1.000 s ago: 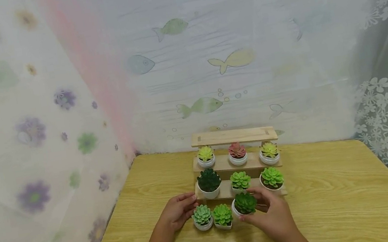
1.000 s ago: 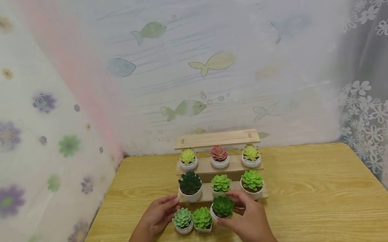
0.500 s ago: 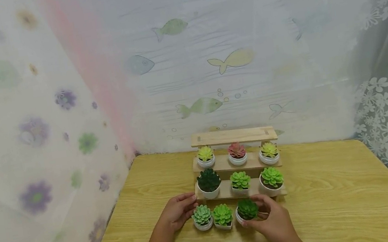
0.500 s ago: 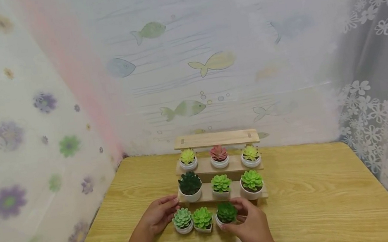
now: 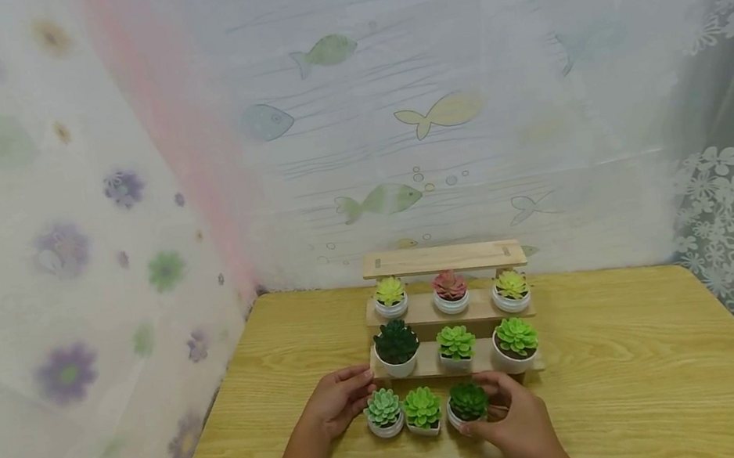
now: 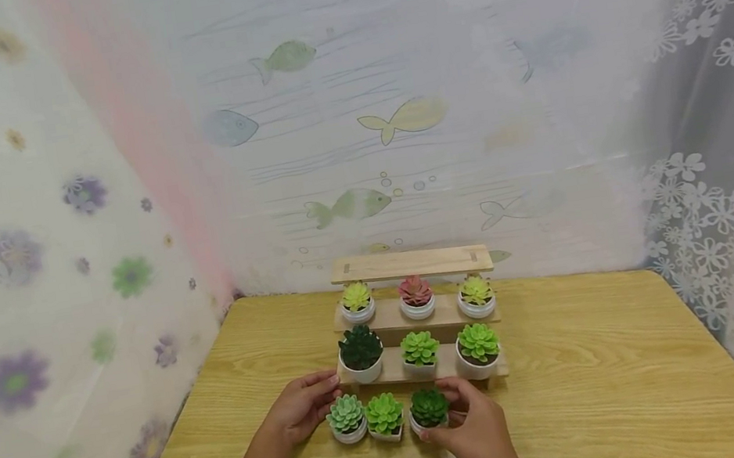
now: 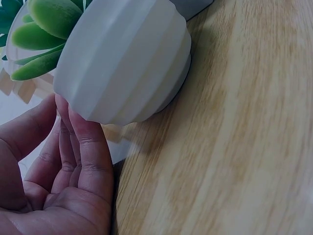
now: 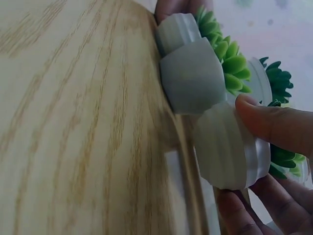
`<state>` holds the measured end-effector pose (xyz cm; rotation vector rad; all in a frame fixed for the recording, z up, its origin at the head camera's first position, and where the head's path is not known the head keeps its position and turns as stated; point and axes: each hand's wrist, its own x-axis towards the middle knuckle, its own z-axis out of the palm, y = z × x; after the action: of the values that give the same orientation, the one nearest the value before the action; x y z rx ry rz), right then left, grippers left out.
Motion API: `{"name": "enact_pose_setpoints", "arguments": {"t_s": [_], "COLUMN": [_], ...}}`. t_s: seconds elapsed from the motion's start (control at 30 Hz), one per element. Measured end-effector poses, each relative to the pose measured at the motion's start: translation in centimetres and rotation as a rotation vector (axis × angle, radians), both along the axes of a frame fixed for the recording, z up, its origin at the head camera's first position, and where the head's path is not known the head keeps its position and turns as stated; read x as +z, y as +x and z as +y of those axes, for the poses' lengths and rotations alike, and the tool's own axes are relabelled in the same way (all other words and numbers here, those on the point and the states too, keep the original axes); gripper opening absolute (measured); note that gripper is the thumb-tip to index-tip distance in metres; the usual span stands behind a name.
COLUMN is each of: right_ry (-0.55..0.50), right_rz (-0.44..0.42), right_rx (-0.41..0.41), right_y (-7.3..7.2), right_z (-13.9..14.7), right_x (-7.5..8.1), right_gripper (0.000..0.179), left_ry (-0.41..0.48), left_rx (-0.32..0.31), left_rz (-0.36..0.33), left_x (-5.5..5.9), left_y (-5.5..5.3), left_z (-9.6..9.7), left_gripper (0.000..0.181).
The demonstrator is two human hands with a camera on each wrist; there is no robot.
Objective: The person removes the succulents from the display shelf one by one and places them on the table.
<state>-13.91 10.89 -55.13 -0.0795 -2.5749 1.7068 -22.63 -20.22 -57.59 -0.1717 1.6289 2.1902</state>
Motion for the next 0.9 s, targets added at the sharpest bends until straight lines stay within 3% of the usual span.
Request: {"name": "enact_pose_setpoints", "arguments": {"t_s": [0.3,0.9], "right_ry": [-0.048,-0.070], "right_rz": [-0.033,-0.048], "right_rx": [0.041,0.047], "right_y": [-0.01,0.27], "right_z": [-0.20,-0.30], "right_x": [-0.38,-0.53], "right_gripper": [0.074,0.074], "left_ry": [-0.006,-0.007], "left_rx": [0.001,0.001], "left_rz": [0.001,-0.008], "left_x": [-0.05,0.12], "left_y": [0.07,0.09], "left_z": [-0.04,0.05], "left_gripper": [0.034,0.042]}}
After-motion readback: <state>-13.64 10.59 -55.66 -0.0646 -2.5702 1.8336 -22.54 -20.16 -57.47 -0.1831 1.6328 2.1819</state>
